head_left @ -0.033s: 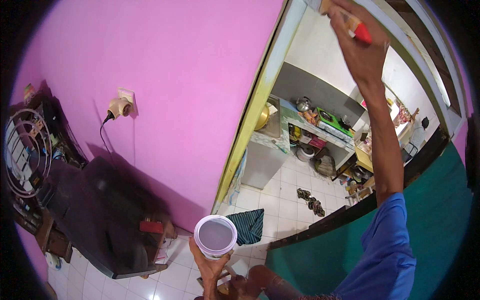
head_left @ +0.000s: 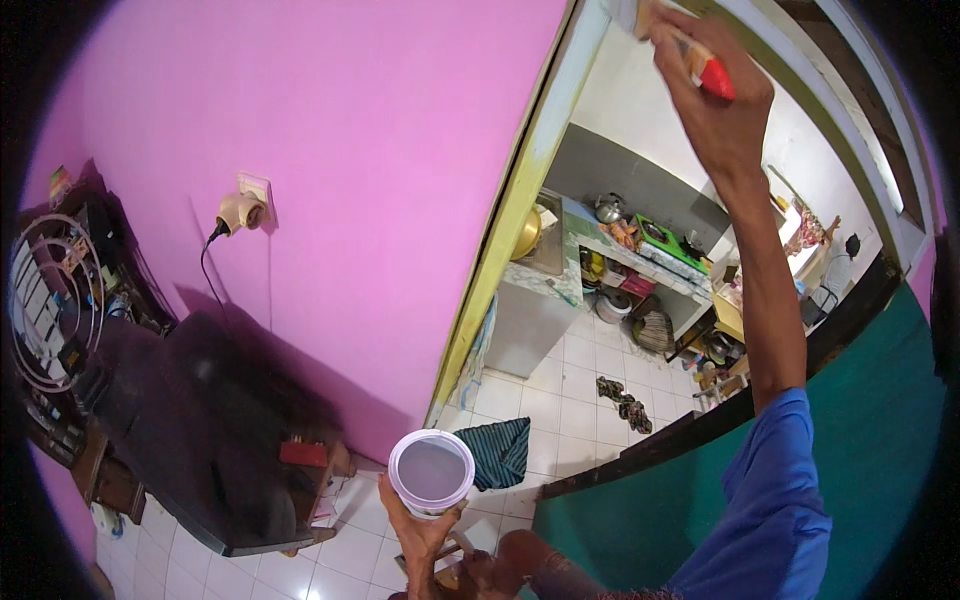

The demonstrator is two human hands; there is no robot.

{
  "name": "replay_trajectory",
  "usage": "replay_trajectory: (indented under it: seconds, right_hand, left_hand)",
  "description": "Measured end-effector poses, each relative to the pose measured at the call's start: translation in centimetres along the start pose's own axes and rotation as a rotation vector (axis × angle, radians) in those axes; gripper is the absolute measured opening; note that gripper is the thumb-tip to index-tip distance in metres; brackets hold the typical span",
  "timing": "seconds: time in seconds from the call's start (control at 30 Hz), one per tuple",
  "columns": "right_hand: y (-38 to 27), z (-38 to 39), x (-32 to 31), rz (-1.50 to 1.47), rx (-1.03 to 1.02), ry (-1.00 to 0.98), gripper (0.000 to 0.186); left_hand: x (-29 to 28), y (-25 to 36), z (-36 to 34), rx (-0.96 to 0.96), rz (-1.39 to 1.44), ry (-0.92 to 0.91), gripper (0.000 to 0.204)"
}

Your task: The person paints a door frame white using a paintbrush and a can of paint. They repeatedly dip the brush into the can and apply paint to the upper and side sections of the frame while standing on a small wooden stool.

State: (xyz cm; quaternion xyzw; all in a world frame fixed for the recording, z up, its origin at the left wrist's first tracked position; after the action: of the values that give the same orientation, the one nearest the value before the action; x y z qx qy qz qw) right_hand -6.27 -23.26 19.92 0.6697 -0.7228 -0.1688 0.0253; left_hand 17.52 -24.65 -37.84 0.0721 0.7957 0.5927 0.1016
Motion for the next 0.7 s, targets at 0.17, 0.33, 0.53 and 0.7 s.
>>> replay_trajectory:
  seconds: [0.17, 0.33, 0.53, 0.7]
  right_hand:
    - [-2.7, 8.1, 2.4, -0.258, 0.218, -0.313, 0.021]
    - [-1.9, 13.3, 3.4, -0.408, 0.47, -0.477, 0.022]
    - [2.0, 16.5, 2.6, -0.714, 0.668, -0.048, 0.029]
    - [2.8, 19.7, 5.8, -0.533, 0.602, -0.028, 0.031]
  left_hand:
    - [-0.1, -1.0, 0.6, 0.068, 0.036, 0.018, 0.113]
    - [0.7, -2.7, 0.5, 0.057, 0.105, 0.028, 0.109]
    - [1.8, -4.8, 0.7, 0.079, 0.16, 0.008, 0.107]
    - [1.1, -4.1, -0.6, 0.151, 0.167, -0.046, 0.103]
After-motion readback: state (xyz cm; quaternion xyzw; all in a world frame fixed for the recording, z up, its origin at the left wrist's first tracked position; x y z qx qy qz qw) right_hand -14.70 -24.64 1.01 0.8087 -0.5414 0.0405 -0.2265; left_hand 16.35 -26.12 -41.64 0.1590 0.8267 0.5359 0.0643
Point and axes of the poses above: each hand's wrist, its own z-axis away from the middle knuckle, its own x-axis out of the palm, y = z × x, the point moved 10 cm from there along -z, towards the middle knuckle, and after that the axes turned 14 degrees about x, right-handed, at the moved point
